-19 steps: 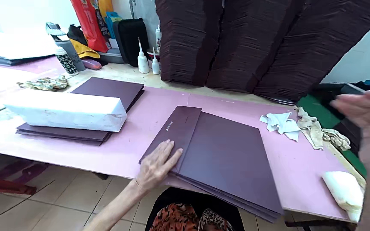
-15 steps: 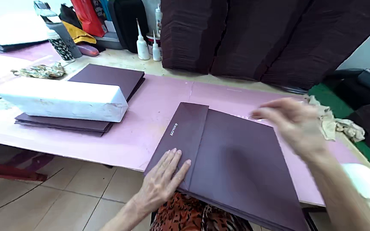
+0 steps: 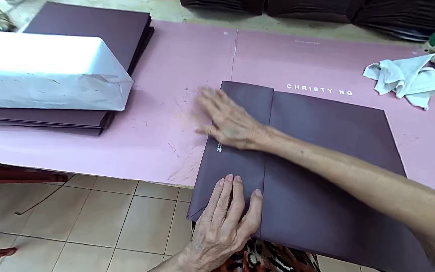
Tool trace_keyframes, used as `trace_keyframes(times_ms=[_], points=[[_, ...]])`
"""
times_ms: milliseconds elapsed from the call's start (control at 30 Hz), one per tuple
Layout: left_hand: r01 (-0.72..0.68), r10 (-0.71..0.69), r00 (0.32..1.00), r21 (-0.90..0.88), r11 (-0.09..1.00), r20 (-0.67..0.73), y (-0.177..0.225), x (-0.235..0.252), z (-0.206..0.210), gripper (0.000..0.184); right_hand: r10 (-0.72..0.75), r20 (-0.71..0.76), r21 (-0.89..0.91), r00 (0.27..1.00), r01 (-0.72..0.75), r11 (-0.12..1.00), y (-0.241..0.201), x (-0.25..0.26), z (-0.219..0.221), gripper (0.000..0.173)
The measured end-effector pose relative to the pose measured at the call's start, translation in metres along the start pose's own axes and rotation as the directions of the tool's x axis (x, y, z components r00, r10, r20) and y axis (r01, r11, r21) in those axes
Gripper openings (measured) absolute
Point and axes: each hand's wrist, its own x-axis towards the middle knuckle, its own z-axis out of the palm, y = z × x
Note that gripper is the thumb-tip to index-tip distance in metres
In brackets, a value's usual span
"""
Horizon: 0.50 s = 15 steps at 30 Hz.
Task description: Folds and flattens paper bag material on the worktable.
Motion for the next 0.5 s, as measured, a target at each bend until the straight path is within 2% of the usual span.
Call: trace_keyframes(times_ms=[133, 233, 367, 500], points=[[-0.027, 0.026, 1.0, 0.044, 0.999, 0.017, 0.005, 0.005, -0.001, 0.033, -0.08, 0.029, -0.019, 0.996, 0.08, 0.997, 0.023, 0.025, -0.005, 0.079], [-0.036, 0.034, 0.999, 0.076, 0.996, 0.025, 0.008, 0.006, -0.001, 0.032, -0.111, 0.046, 0.141, 0.993, 0.103, 0.985, 0.024, 0.026, -0.011, 0.073], [-0.047, 0.045, 0.999, 0.12, 0.992, 0.019, 0.01, 0.006, 0.0, 0.031, -0.023, -0.033, 0.353, 0.999, 0.033, 0.935, 0.029, 0.031, -0.017, 0.062], [-0.064, 0.059, 0.998, 0.131, 0.989, 0.038, 0.012, 0.009, -0.002, 0.033, -0.118, 0.066, 0.108, 0.991, 0.111, 0.988, 0.024, 0.029, -0.011, 0.069]])
